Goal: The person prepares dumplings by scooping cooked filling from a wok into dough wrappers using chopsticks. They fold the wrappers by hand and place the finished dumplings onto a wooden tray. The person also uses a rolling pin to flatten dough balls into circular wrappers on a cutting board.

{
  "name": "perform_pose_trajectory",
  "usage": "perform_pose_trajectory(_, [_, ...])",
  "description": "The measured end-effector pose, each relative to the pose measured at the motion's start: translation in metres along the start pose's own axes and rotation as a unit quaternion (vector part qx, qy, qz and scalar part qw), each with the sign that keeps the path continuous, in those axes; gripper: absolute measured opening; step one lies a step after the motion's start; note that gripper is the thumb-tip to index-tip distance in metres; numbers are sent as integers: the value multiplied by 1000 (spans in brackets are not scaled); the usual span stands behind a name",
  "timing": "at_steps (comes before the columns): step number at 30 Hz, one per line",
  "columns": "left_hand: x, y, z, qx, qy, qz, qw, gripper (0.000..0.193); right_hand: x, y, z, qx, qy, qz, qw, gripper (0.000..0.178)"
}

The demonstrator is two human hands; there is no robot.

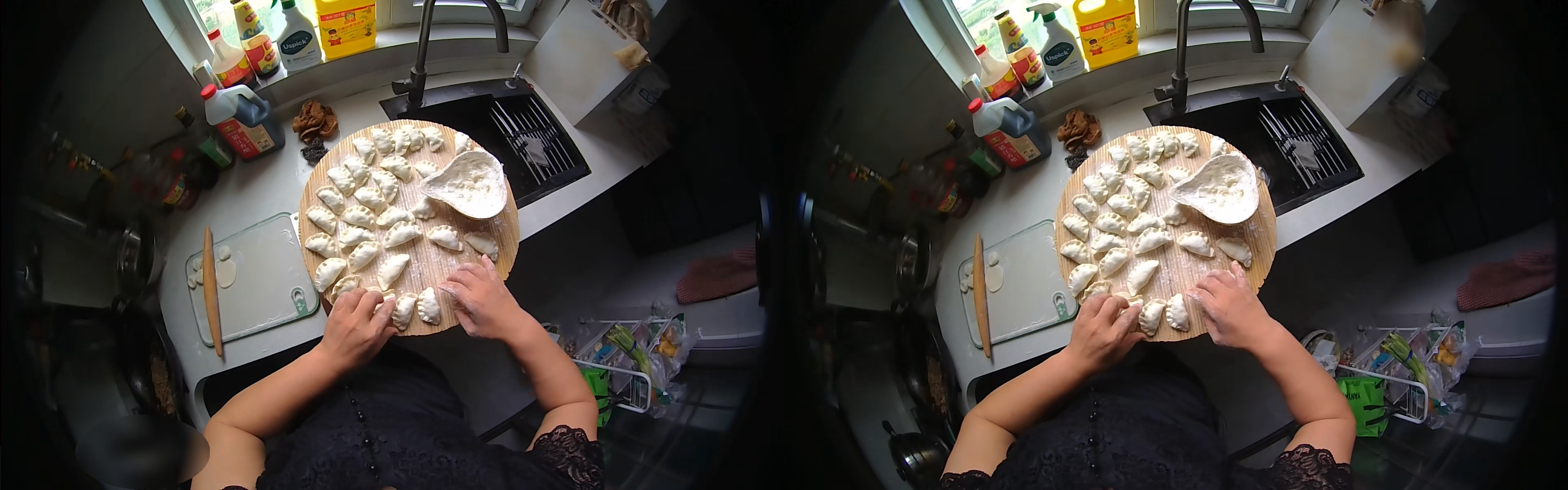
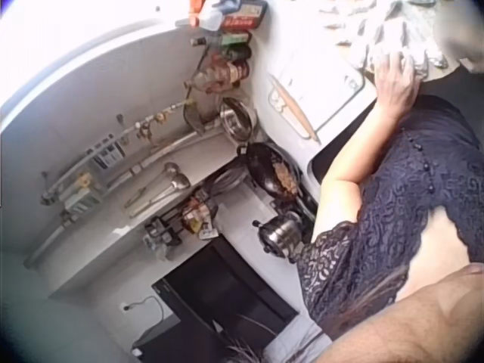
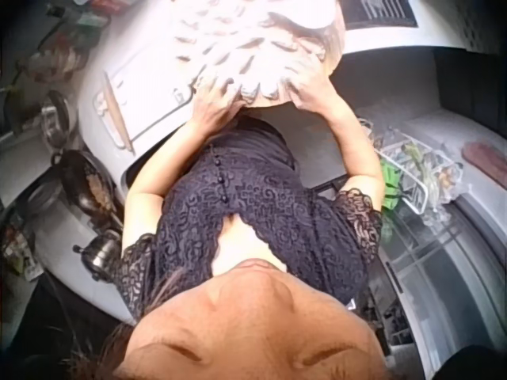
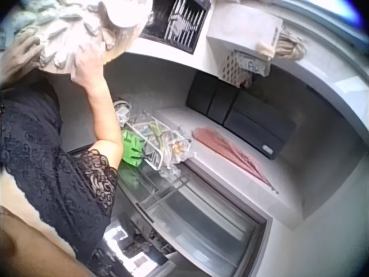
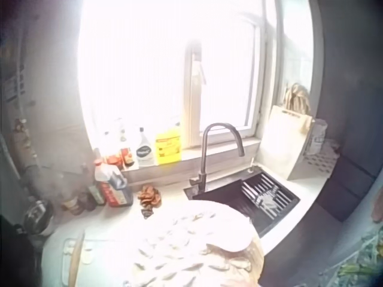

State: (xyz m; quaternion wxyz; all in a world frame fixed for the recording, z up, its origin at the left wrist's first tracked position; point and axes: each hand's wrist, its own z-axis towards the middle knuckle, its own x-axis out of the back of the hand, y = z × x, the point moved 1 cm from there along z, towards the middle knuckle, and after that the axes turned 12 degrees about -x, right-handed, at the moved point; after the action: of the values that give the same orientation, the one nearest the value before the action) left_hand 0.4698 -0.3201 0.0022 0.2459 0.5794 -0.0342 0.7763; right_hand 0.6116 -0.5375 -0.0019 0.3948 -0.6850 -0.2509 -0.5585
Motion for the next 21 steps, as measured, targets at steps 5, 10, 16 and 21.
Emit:
perform_pose_trajectory(5, [-16,-2,7,-13,20,7,1000,48,5,-19,4,7,16,43,999,57])
perform_pose_trajectory(10, [-28,1,9,-21,33,7,999,46,-15,-28,6,-12,25,4,1000,58])
perform_pose_trajectory(16, [-18,0,-8,-14,60,-4,998,44,8,-20,17,-16,124,73,989,49])
perform_pose_trajectory(21, [-3,0,-15,-20,92,-12,995,43,3,-2,58,-150,166,-12,974,48])
